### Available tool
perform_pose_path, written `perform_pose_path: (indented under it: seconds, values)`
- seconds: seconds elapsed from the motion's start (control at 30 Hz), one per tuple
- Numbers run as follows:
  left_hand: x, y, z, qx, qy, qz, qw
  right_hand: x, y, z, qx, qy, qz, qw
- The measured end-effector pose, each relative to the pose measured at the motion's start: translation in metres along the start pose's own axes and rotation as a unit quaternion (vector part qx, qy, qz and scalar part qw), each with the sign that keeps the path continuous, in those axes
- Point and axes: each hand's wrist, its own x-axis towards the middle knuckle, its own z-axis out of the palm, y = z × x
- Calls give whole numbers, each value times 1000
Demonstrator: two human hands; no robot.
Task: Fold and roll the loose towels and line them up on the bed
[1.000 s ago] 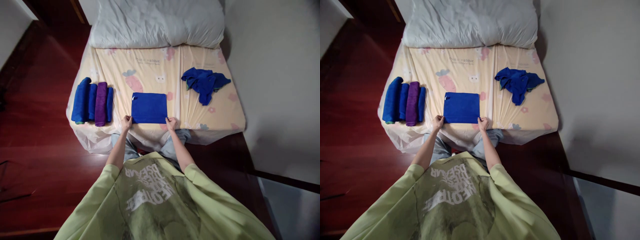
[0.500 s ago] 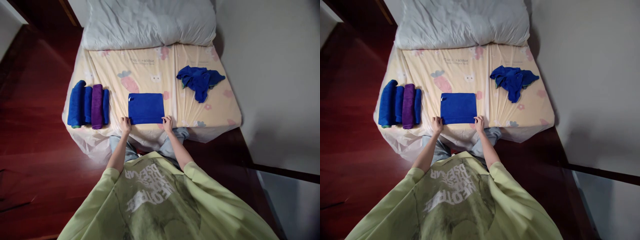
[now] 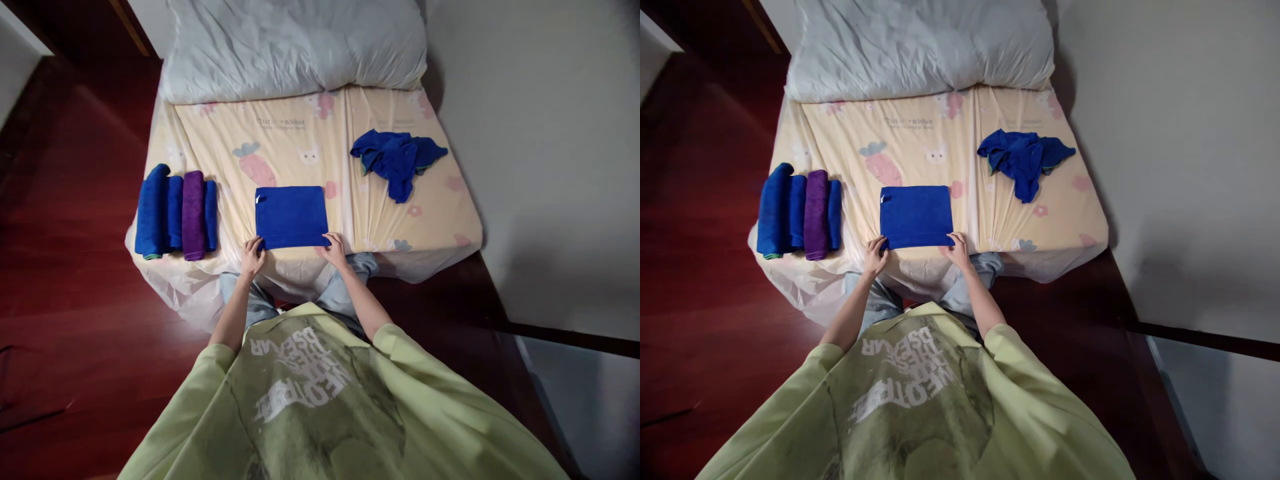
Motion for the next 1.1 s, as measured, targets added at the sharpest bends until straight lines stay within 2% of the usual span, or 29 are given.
perform_pose_path:
  seconds: [0.17,0.4,0.7,0.9,1.1]
  values:
    - [1,-2,-1,3,-13,-4,1000,3,3,4,-5,17,12,1000]
    - [15,-4,2,-34,34,-76,996,6,6,6,25,38,37,998]
    - [11,-14,1,-106,62,-119,985,11,0,0,76,59,96,991]
    - [13,-21,7,-139,99,-126,977,10,7,3,100,77,156,980]
    - [14,-29,11,-156,117,-126,973,11,11,6,103,93,155,978]
